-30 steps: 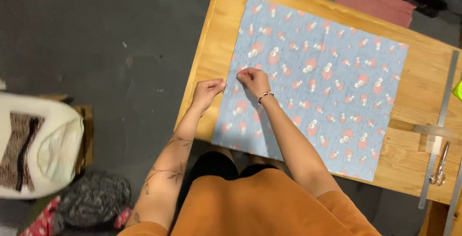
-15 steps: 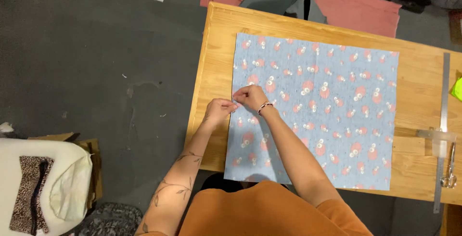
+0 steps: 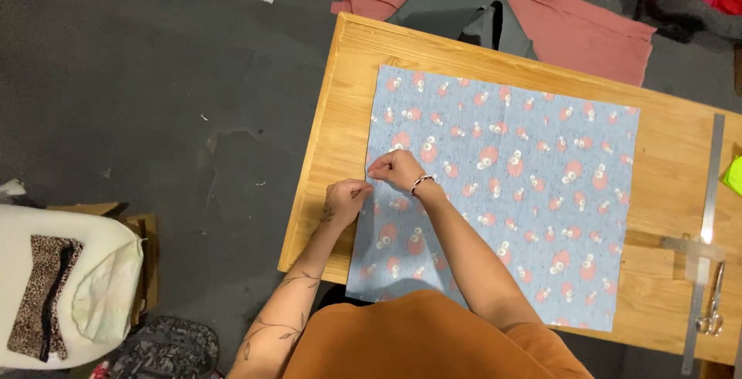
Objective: The person uses scissors to cut a piece of dark gray fabric on a wooden table, following the edge of a patterned blue fabric as a template. After cutting, the person places the scissors down and smooths the patterned fabric with their hands.
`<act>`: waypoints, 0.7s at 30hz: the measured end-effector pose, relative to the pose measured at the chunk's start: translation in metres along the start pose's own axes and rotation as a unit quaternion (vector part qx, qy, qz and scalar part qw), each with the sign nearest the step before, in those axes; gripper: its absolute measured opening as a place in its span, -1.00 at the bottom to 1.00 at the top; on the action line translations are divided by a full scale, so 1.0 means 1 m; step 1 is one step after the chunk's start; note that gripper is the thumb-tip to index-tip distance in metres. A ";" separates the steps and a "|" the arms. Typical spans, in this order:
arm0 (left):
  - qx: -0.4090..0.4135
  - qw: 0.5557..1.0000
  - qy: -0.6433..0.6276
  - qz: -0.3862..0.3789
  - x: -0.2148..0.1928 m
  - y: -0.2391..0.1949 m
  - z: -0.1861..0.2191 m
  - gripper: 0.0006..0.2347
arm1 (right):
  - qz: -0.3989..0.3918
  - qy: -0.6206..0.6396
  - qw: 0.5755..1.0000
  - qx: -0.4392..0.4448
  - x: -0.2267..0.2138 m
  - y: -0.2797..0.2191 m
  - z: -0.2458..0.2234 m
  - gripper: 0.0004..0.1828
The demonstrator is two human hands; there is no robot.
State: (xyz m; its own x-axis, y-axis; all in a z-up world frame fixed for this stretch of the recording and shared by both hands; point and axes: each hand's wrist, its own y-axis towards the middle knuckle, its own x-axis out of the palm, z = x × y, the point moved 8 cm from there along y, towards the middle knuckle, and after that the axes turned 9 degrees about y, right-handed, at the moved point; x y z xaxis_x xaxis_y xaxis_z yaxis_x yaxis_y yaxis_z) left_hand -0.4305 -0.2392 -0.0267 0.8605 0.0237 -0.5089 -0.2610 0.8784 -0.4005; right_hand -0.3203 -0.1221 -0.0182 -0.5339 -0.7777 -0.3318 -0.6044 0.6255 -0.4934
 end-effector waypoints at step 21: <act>0.080 0.995 -0.045 0.030 -0.022 0.006 0.044 -0.94 | -0.033 0.037 0.998 -0.044 -0.026 -0.002 -0.010 -0.84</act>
